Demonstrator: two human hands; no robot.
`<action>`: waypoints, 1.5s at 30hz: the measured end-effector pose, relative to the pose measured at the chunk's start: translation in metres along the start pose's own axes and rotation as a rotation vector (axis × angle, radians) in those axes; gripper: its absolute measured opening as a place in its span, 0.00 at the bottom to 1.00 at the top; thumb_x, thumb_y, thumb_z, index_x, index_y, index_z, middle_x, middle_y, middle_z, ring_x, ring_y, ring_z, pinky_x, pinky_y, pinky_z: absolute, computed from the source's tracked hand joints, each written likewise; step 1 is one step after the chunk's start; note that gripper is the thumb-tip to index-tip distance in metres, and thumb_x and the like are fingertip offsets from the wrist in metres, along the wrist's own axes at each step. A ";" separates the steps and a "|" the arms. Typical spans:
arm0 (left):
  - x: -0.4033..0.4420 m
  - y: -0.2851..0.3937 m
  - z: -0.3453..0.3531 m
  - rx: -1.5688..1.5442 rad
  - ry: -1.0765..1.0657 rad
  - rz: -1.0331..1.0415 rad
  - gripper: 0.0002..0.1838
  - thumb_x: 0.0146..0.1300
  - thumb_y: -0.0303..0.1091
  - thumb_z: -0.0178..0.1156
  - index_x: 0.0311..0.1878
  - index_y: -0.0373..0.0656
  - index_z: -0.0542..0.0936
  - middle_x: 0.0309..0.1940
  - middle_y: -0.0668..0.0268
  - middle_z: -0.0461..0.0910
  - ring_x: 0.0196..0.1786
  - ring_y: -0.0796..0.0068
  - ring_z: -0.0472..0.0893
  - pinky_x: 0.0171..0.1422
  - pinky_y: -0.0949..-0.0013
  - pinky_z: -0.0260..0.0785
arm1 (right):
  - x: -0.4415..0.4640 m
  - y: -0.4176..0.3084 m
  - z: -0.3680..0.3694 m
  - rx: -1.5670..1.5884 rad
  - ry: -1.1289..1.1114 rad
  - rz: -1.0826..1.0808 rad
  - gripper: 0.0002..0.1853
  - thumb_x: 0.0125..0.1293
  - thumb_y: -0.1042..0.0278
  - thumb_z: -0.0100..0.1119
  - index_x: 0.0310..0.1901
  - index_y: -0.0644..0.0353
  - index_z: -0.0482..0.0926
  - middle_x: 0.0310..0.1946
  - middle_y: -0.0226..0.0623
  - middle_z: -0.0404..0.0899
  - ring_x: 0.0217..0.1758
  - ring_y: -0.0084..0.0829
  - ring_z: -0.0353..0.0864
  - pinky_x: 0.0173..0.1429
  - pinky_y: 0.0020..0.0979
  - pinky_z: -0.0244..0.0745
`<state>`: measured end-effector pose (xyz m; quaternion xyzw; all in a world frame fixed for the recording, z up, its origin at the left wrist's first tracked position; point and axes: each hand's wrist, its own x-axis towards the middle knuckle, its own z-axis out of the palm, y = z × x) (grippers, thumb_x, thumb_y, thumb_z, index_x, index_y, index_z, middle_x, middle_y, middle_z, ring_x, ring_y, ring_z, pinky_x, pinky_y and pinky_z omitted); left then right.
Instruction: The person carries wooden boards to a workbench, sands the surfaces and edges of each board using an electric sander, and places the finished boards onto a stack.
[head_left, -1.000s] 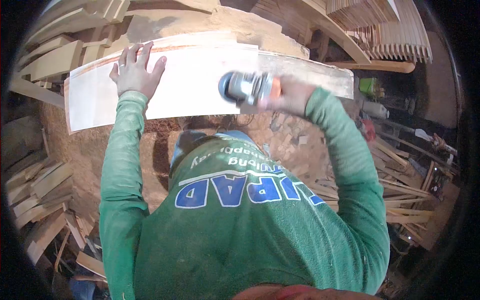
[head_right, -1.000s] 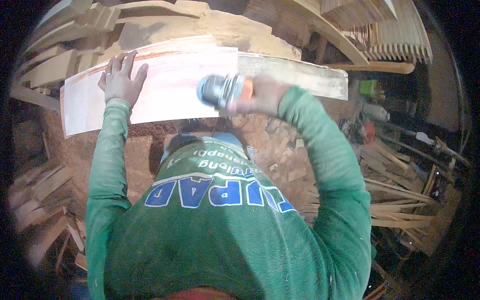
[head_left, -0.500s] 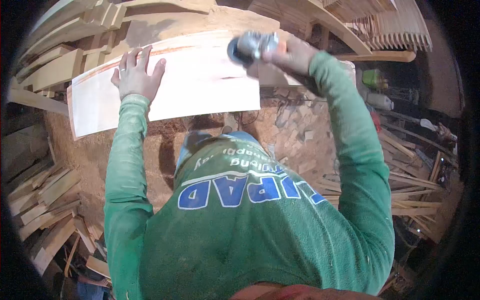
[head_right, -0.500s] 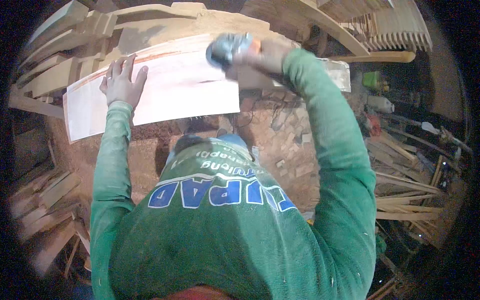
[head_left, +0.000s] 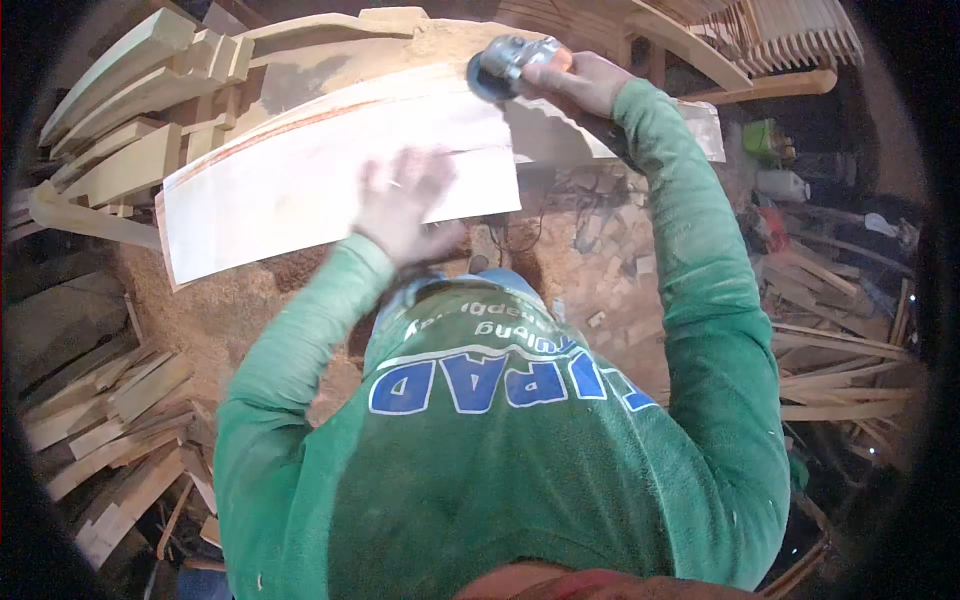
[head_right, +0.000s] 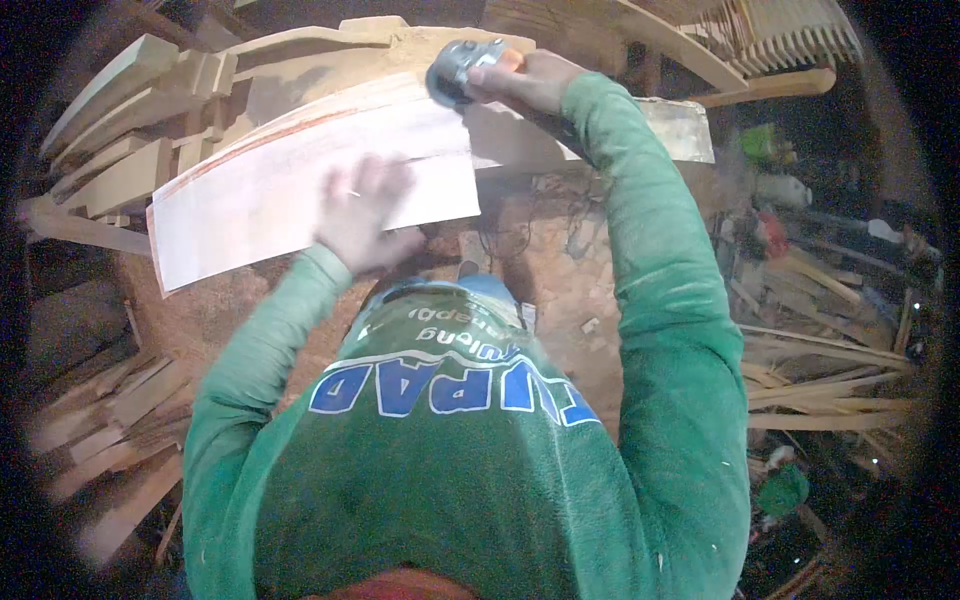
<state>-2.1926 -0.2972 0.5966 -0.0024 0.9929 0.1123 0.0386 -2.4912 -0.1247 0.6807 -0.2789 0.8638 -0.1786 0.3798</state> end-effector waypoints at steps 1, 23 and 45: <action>0.007 0.026 -0.003 0.042 -0.249 0.187 0.45 0.62 0.63 0.63 0.79 0.53 0.64 0.79 0.58 0.61 0.82 0.54 0.58 0.81 0.32 0.47 | -0.008 0.002 -0.004 0.006 0.020 0.000 0.46 0.57 0.15 0.52 0.50 0.56 0.89 0.38 0.42 0.86 0.47 0.38 0.85 0.52 0.39 0.77; -0.068 -0.065 0.011 0.236 -0.049 -0.368 0.47 0.64 0.25 0.55 0.86 0.59 0.49 0.86 0.56 0.43 0.85 0.40 0.49 0.84 0.32 0.38 | -0.038 -0.063 0.021 -0.162 -0.260 -0.234 0.45 0.57 0.22 0.64 0.54 0.65 0.84 0.43 0.53 0.86 0.48 0.45 0.87 0.56 0.43 0.80; 0.076 -0.120 -0.172 0.206 0.172 -0.456 0.31 0.74 0.66 0.48 0.57 0.49 0.84 0.43 0.56 0.88 0.52 0.50 0.86 0.56 0.51 0.77 | -0.122 0.155 0.030 0.535 0.453 0.018 0.24 0.58 0.62 0.75 0.55 0.63 0.84 0.47 0.34 0.87 0.47 0.26 0.85 0.55 0.31 0.78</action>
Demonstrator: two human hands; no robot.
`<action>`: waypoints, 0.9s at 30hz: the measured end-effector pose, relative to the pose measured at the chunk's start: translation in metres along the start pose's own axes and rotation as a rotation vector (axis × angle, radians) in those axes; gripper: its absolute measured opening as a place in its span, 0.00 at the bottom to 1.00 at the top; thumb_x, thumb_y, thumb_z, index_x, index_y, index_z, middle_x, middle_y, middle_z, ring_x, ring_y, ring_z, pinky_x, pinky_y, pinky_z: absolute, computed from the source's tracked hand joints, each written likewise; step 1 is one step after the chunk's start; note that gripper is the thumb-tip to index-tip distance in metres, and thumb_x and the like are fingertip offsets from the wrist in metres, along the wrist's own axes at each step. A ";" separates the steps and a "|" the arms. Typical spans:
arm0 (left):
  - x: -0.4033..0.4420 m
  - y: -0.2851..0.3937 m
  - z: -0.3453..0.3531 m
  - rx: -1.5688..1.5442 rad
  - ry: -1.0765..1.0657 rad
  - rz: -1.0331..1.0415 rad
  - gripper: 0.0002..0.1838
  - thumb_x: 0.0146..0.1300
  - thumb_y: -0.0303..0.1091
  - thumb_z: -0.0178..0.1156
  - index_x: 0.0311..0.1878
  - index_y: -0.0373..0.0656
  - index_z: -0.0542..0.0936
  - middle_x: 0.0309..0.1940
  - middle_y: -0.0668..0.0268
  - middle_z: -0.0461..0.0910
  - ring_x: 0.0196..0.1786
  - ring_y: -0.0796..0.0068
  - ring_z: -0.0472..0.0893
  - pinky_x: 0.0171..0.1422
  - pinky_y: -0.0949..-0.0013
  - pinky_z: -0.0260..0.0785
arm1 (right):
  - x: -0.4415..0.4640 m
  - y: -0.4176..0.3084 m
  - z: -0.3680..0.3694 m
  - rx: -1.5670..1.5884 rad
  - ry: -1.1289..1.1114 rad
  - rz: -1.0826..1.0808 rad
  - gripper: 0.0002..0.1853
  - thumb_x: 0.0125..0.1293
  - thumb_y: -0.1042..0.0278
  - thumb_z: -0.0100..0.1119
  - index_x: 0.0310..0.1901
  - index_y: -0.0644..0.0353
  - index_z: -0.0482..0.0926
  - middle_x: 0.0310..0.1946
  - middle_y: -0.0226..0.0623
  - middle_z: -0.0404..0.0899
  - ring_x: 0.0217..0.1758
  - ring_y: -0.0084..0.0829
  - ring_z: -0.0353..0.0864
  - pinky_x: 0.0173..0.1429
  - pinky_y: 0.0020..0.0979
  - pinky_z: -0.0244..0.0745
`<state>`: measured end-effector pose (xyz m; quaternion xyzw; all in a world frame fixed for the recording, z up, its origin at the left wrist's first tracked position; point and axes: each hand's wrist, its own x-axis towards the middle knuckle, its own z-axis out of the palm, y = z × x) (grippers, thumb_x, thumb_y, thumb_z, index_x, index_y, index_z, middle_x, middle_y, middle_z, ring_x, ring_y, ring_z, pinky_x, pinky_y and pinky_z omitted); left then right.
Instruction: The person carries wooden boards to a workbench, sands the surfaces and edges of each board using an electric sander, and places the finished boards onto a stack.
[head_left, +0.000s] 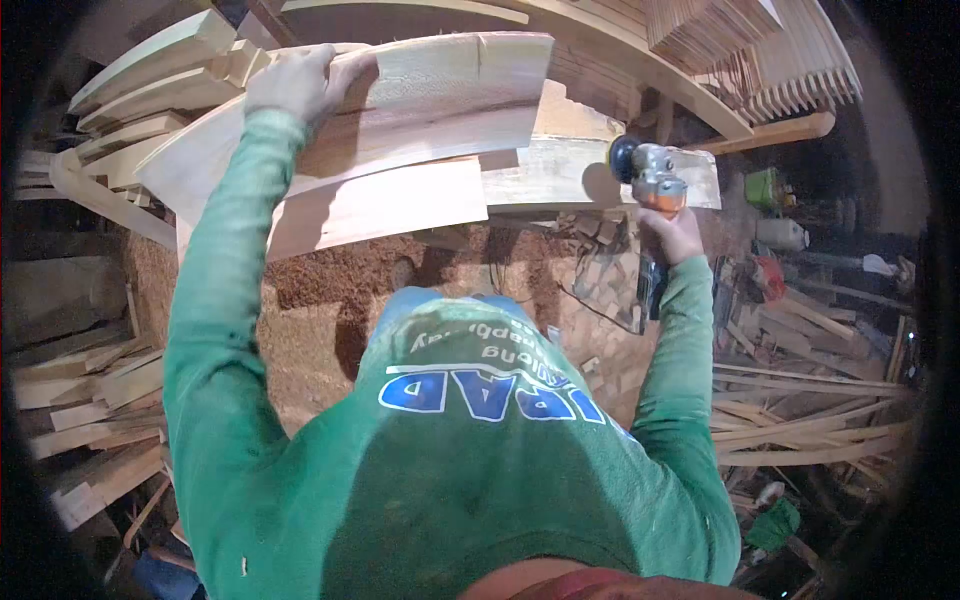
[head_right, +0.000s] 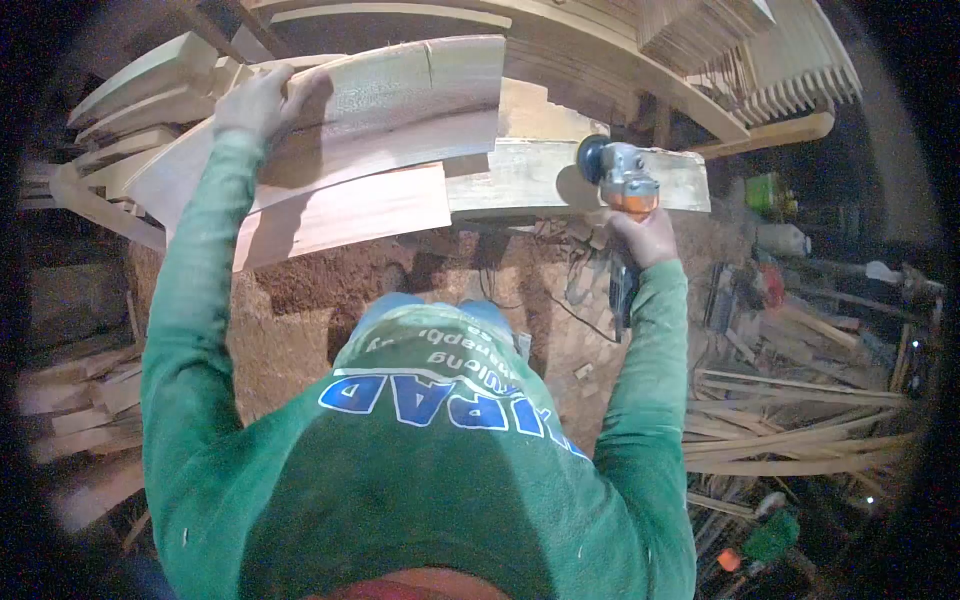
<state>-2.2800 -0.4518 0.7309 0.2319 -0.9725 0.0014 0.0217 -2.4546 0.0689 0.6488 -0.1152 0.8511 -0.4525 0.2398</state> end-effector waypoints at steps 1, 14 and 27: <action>0.011 0.000 0.005 -0.054 -0.027 -0.010 0.35 0.73 0.70 0.46 0.57 0.49 0.85 0.46 0.54 0.88 0.54 0.50 0.86 0.58 0.52 0.76 | -0.005 -0.002 0.003 -0.048 -0.002 -0.025 0.24 0.57 0.63 0.75 0.55 0.64 0.84 0.47 0.34 0.87 0.47 0.27 0.85 0.55 0.32 0.78; -0.039 -0.028 0.142 -0.313 0.216 0.008 0.26 0.66 0.56 0.65 0.59 0.49 0.82 0.59 0.56 0.78 0.65 0.49 0.76 0.69 0.50 0.67 | -0.029 -0.097 0.078 -0.362 -0.528 -0.223 0.29 0.57 0.60 0.73 0.58 0.63 0.78 0.43 0.43 0.87 0.46 0.34 0.86 0.57 0.37 0.80; -0.043 -0.022 0.140 -0.228 0.099 -0.128 0.24 0.69 0.59 0.59 0.52 0.48 0.84 0.53 0.61 0.81 0.58 0.55 0.80 0.69 0.49 0.63 | 0.079 -0.178 0.118 -0.814 -0.612 -0.180 0.21 0.49 0.64 0.70 0.45 0.64 0.84 0.33 0.40 0.88 0.38 0.33 0.86 0.48 0.35 0.82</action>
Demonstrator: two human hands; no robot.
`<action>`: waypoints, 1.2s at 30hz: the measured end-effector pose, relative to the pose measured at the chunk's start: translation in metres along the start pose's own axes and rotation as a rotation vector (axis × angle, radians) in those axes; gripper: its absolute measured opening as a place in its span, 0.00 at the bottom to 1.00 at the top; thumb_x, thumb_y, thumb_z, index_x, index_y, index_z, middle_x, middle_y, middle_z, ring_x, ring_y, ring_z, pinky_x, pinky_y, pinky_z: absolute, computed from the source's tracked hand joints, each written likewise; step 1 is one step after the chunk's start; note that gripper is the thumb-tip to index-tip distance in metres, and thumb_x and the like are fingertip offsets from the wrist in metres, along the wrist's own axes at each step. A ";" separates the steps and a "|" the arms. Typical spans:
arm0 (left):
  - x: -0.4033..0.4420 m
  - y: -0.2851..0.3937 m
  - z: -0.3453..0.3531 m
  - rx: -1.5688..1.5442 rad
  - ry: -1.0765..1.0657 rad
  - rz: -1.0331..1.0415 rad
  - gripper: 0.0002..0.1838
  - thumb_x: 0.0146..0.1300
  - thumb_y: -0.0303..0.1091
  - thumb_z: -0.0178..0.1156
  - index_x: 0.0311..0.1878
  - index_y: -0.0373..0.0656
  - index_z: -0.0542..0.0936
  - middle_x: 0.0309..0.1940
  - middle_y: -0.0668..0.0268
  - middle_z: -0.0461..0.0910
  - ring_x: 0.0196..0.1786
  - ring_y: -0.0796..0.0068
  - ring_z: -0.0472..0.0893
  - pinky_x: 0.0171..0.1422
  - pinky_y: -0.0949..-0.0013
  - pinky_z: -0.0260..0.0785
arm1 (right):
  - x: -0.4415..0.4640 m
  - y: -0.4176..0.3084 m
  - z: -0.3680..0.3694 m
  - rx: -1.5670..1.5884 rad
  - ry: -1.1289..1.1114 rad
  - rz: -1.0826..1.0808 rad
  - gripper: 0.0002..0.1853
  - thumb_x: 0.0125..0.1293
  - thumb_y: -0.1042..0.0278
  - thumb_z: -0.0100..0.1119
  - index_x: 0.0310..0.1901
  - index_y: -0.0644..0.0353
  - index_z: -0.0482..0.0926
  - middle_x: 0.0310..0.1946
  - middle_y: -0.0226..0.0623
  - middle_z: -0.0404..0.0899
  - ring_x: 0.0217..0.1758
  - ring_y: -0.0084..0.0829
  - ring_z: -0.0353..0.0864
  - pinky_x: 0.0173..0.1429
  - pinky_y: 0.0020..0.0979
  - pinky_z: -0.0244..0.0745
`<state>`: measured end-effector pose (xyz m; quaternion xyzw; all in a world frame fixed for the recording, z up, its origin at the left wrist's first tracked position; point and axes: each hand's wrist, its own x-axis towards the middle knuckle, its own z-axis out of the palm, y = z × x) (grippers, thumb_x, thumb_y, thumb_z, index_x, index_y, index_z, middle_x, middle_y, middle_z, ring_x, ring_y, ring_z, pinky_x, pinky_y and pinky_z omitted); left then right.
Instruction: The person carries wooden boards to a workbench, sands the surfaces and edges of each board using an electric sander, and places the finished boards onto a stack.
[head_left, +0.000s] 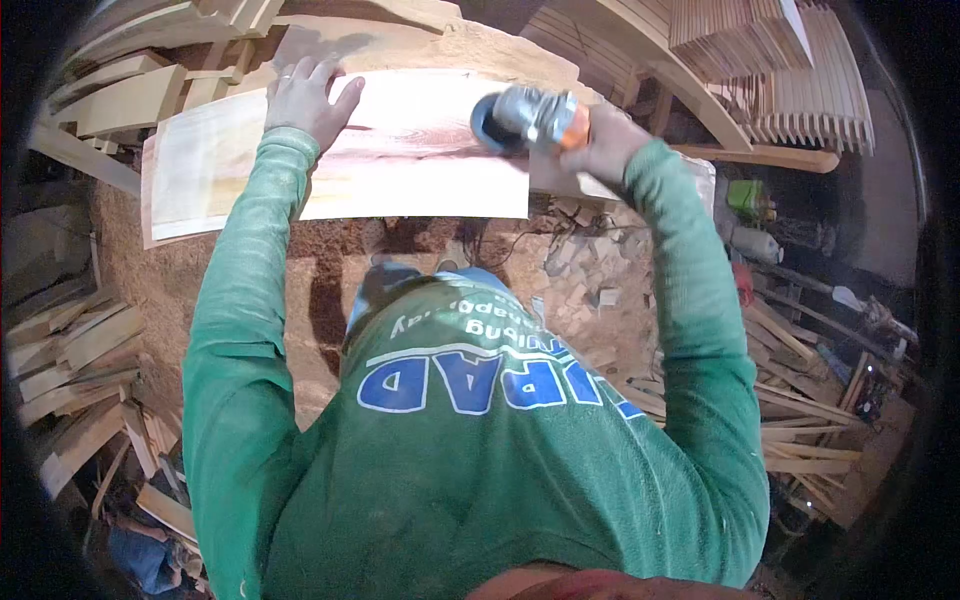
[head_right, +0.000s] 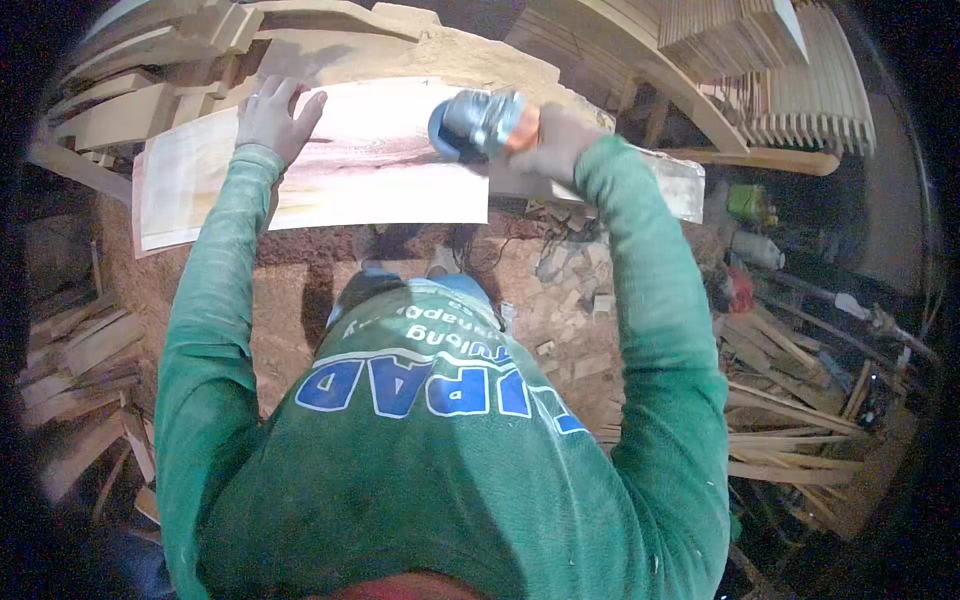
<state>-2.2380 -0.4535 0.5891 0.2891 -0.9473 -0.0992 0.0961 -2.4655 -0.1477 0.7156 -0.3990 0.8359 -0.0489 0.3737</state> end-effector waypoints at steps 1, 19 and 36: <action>0.001 0.001 -0.001 0.000 0.005 -0.004 0.24 0.69 0.59 0.59 0.52 0.48 0.84 0.53 0.61 0.81 0.58 0.55 0.80 0.69 0.50 0.63 | 0.037 0.038 0.002 -0.052 0.041 -0.066 0.21 0.49 0.64 0.71 0.45 0.64 0.85 0.33 0.38 0.88 0.37 0.32 0.86 0.48 0.34 0.82; 0.001 0.002 -0.004 -0.016 -0.014 -0.008 0.24 0.68 0.59 0.59 0.51 0.48 0.83 0.50 0.62 0.81 0.56 0.56 0.80 0.67 0.51 0.63 | -0.009 -0.017 0.016 -0.155 -0.091 -0.001 0.27 0.46 0.54 0.77 0.46 0.62 0.85 0.32 0.48 0.87 0.37 0.44 0.88 0.48 0.42 0.82; 0.000 -0.001 -0.002 -0.010 -0.016 0.006 0.26 0.68 0.61 0.57 0.52 0.49 0.84 0.52 0.61 0.82 0.60 0.56 0.79 0.68 0.47 0.65 | -0.018 -0.010 0.049 -0.125 -0.062 -0.192 0.26 0.48 0.51 0.76 0.45 0.60 0.85 0.35 0.53 0.87 0.40 0.53 0.87 0.49 0.44 0.82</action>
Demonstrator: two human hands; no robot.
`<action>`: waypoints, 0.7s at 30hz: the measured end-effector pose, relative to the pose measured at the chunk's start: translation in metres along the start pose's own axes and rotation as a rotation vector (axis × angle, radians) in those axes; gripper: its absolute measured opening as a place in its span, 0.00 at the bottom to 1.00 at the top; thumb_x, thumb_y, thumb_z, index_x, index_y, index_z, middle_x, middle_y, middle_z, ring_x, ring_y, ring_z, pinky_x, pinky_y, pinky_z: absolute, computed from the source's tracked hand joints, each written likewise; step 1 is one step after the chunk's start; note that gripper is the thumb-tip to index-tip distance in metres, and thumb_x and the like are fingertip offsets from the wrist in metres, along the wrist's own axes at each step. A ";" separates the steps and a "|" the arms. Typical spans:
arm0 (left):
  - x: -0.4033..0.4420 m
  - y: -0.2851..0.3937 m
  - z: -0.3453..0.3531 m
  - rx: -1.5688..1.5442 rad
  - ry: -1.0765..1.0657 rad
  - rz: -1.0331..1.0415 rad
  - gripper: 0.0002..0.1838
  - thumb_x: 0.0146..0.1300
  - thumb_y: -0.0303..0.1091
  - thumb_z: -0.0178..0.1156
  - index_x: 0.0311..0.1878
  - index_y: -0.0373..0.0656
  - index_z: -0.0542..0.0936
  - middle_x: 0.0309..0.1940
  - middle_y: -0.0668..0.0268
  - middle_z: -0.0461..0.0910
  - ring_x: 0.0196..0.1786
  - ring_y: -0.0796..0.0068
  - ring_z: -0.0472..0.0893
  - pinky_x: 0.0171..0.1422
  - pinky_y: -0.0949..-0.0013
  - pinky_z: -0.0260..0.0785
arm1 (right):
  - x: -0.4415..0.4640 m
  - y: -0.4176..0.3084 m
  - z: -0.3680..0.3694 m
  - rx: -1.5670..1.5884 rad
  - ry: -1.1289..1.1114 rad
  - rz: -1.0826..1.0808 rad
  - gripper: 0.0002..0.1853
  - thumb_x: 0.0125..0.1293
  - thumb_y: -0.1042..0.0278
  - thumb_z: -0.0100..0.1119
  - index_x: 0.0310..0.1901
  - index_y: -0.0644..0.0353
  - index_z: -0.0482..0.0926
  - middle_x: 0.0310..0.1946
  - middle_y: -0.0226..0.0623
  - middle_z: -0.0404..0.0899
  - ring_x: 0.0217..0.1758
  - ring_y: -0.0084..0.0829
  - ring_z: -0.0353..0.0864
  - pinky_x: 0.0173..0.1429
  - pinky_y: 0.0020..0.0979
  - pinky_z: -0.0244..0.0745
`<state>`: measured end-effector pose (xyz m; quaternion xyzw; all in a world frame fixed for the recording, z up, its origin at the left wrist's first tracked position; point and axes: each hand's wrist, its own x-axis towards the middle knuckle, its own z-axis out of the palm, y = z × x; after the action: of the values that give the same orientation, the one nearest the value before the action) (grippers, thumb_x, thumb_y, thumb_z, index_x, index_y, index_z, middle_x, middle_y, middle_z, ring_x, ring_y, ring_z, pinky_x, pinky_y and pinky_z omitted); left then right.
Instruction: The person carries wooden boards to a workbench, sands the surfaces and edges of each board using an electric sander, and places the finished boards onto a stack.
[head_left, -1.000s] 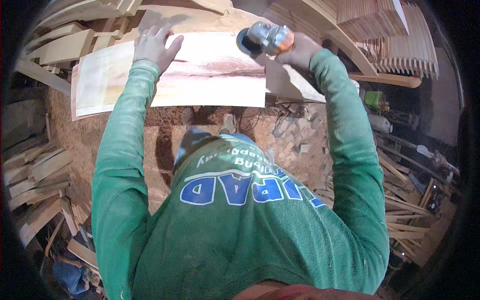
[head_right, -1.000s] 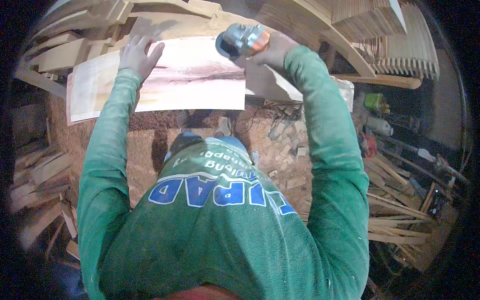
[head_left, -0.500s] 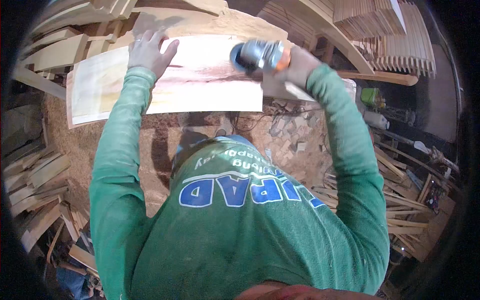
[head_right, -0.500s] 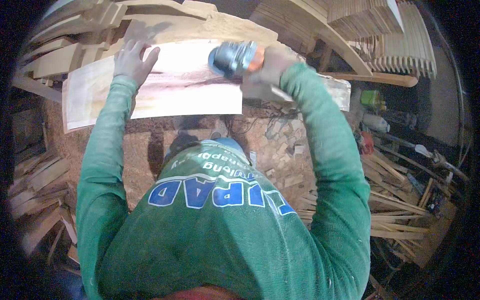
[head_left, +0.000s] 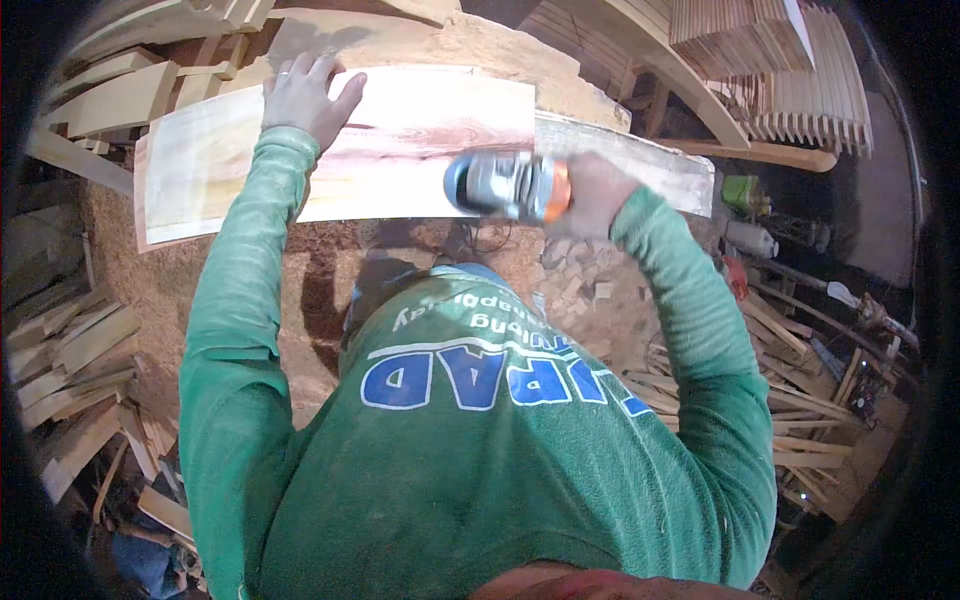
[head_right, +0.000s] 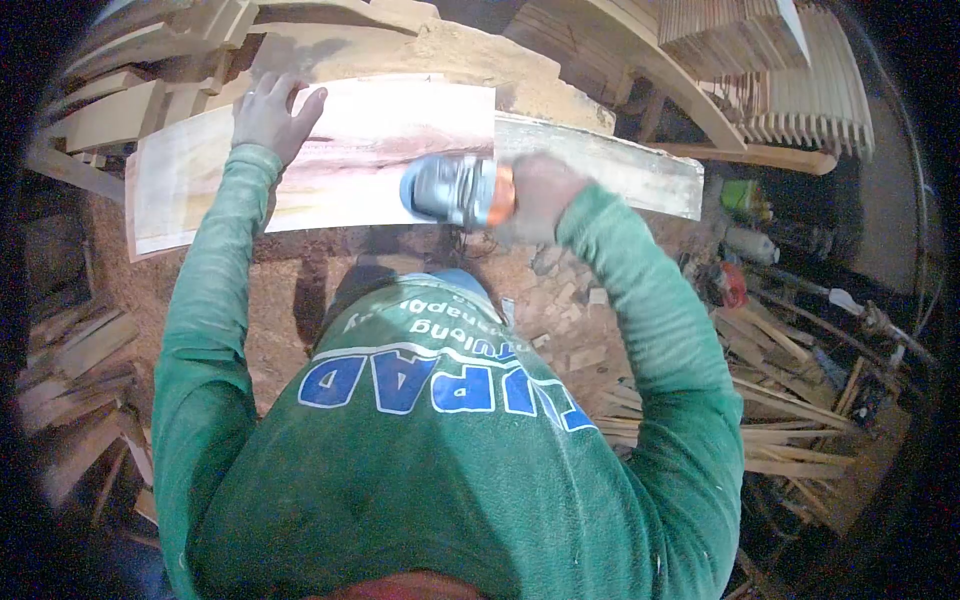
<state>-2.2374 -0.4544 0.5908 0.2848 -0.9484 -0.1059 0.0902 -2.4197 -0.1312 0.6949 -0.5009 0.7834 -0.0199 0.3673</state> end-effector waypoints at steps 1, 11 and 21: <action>0.001 -0.001 0.000 0.001 0.008 0.001 0.26 0.68 0.61 0.57 0.52 0.49 0.84 0.52 0.61 0.82 0.60 0.56 0.79 0.68 0.47 0.65 | 0.009 -0.011 -0.011 0.023 0.072 0.018 0.28 0.49 0.50 0.76 0.46 0.62 0.85 0.35 0.53 0.88 0.39 0.51 0.88 0.49 0.44 0.82; -0.001 -0.004 0.006 0.000 0.075 0.037 0.25 0.68 0.61 0.58 0.50 0.49 0.84 0.48 0.62 0.82 0.53 0.56 0.82 0.64 0.51 0.65 | 0.013 0.023 -0.020 0.083 0.046 0.196 0.27 0.47 0.48 0.74 0.42 0.63 0.87 0.36 0.53 0.88 0.40 0.47 0.88 0.49 0.42 0.82; 0.001 0.000 0.001 0.011 0.031 0.008 0.25 0.68 0.60 0.59 0.51 0.49 0.84 0.52 0.61 0.82 0.56 0.55 0.81 0.67 0.50 0.64 | 0.024 0.049 -0.032 0.061 0.077 0.254 0.29 0.43 0.51 0.75 0.44 0.64 0.86 0.38 0.54 0.88 0.41 0.47 0.89 0.52 0.42 0.83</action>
<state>-2.2382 -0.4544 0.5898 0.2829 -0.9487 -0.0958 0.1039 -2.4824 -0.1369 0.6855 -0.3854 0.8530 -0.0161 0.3516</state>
